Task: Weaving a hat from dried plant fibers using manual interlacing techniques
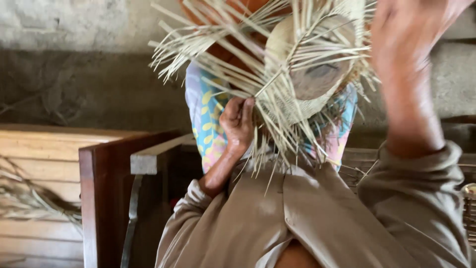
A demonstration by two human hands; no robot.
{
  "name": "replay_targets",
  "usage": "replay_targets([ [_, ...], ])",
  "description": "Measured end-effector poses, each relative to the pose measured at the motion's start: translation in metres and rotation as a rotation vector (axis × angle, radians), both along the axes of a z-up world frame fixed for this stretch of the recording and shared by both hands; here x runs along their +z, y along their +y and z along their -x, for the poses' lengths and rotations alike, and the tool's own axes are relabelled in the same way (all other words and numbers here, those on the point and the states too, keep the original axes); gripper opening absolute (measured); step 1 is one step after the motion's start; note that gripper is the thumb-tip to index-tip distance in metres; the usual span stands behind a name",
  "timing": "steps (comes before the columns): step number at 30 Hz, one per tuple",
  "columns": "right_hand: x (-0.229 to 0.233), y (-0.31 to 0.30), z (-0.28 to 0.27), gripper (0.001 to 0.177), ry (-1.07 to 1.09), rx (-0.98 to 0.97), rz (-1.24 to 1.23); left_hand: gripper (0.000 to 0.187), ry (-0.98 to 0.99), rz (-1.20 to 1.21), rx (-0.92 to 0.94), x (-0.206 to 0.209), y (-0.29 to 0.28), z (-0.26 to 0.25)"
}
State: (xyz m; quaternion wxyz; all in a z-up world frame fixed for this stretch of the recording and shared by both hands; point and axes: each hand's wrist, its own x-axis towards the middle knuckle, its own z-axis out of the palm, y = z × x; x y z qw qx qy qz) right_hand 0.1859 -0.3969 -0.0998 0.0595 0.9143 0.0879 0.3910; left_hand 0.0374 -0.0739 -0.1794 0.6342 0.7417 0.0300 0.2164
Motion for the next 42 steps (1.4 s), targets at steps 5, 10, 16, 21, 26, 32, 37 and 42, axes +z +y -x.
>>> replay_targets([
  [5, -0.026, 0.07, 0.055, 0.026, 0.06, 0.522, -0.487, 0.018, -0.038, 0.111, 0.008, -0.021, -0.001, -0.003],
  [10, -0.038, 0.1, 0.078, 0.018, 0.451, 0.626, -0.771, 0.012, 0.0, 0.096, 0.061, -0.031, 0.001, -0.002],
  [16, -0.028, 0.109, 0.084, 0.024, 0.506, 0.608, -0.826, 0.013, 0.011, 0.093, 0.059, -0.018, 0.0, -0.003],
  [21, -0.037, 0.104, 0.095, 0.046, 0.501, 0.572, -0.73, 0.011, 0.014, 0.148, 0.036, -0.024, 0.002, -0.002],
  [26, -0.044, 0.115, 0.101, 0.061, 0.407, 0.573, -0.514, 0.009, 0.034, 0.211, 0.044, -0.026, -0.003, -0.005],
  [32, -0.017, 0.159, 0.098, 0.029, 0.332, 0.845, -0.195, 0.013, 0.047, 0.218, -0.02, -0.022, 0.005, -0.003],
  [37, -0.049, 0.183, 0.088, 0.009, 0.234, 0.739, -0.039, 0.004, -0.029, -0.01, -0.046, -0.008, 0.015, -0.001],
  [42, -0.041, 0.174, 0.084, 0.015, 0.347, 0.853, -0.078, 0.005, -0.012, -0.038, -0.066, 0.023, 0.02, -0.002],
])
